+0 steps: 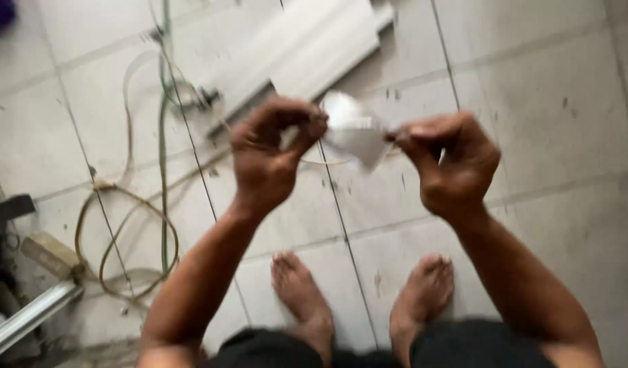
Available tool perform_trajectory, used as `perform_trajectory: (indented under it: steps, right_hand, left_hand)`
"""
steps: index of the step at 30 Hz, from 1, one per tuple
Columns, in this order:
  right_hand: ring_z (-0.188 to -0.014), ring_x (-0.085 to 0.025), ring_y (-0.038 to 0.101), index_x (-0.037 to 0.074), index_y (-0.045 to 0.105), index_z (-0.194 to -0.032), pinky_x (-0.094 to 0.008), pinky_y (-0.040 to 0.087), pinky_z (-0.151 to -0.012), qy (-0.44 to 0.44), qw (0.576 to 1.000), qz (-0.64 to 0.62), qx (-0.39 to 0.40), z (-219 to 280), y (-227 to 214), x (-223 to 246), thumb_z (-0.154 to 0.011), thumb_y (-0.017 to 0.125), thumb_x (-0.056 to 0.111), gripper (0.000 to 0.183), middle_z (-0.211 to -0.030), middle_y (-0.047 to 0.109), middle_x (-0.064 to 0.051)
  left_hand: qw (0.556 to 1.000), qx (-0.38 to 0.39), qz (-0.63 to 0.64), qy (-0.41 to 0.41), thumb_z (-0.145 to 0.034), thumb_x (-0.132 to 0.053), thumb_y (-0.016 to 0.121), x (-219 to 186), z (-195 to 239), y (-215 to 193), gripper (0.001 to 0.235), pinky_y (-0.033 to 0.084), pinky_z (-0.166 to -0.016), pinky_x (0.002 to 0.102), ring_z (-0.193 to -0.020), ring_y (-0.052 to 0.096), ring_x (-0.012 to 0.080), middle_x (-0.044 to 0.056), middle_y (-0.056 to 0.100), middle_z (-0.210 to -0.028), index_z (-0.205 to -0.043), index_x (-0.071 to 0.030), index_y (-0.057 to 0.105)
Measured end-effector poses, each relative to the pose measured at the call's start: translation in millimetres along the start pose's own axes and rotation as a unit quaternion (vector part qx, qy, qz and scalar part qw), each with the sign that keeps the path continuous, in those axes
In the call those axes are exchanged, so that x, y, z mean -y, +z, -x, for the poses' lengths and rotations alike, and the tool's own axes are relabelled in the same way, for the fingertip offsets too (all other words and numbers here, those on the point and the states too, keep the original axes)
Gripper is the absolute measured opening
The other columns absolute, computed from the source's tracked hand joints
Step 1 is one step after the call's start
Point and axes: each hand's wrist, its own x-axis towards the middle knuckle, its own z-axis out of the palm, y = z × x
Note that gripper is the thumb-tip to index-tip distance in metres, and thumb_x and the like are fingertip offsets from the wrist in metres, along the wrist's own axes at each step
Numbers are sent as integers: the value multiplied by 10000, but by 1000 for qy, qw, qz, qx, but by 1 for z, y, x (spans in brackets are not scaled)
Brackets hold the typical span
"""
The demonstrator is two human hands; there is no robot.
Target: The person wraps electrical tape around a wire splice to provide insulation.
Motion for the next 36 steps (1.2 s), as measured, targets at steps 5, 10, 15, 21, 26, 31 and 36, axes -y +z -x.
perform_trajectory:
  steps: [5,10,15,21,26,31,36]
  right_hand:
    - [-564,-39,489,18,569,-868,-164,378,-514,-25,997,54,40,1,-4,-6,-839,741,-101,211,-840,698,-132]
    - [-640,-128,652,27,616,-853,-242,499,-564,57,979,177,87,21,-3,-52,-840,767,-4,154,-850,720,-102]
    - [-796,-172,665,73,664,-832,-275,523,-742,25,971,210,110,35,-2,-44,-780,813,29,164,-869,723,-52]
    - [-793,-101,676,55,656,-923,-261,562,-729,266,948,143,97,43,1,-46,-825,787,67,164,-827,714,-75]
    - [-802,-108,670,13,675,-884,-279,573,-735,332,930,101,119,54,-5,-55,-807,770,9,122,-817,714,-117]
    - [-870,-211,700,69,697,-825,-319,583,-745,127,960,148,202,61,-13,-67,-788,763,-54,144,-1050,660,-116]
    - [-835,-210,695,-12,654,-828,-320,583,-716,191,964,55,179,64,-19,-74,-791,731,-122,139,-1011,660,-196]
  left_hand:
    - [996,-14,-89,17,-829,24,741,12,5,-9,143,565,-770,253,-875,669,143,38,656,-885,-923,-61,672]
    - [970,39,-222,-91,-831,-39,719,75,43,-19,97,567,-743,382,-802,679,270,88,669,-804,-901,-75,663]
    - [969,58,-236,-53,-836,-114,732,80,57,-13,68,542,-734,362,-745,651,224,32,642,-744,-860,-118,669]
    - [968,37,-228,-100,-865,-165,711,82,77,-2,43,473,-870,308,-786,641,160,-43,639,-749,-879,-203,697]
    - [948,53,-289,-120,-894,-227,674,79,88,1,19,293,-1008,337,-853,631,169,-48,653,-766,-904,-217,687]
    - [933,117,-332,-76,-887,-181,667,83,93,5,54,184,-1043,455,-869,603,165,-35,634,-724,-934,-196,690]
    - [954,121,-254,-102,-902,-201,666,83,102,11,51,174,-1059,451,-875,583,134,-63,616,-730,-947,-222,677]
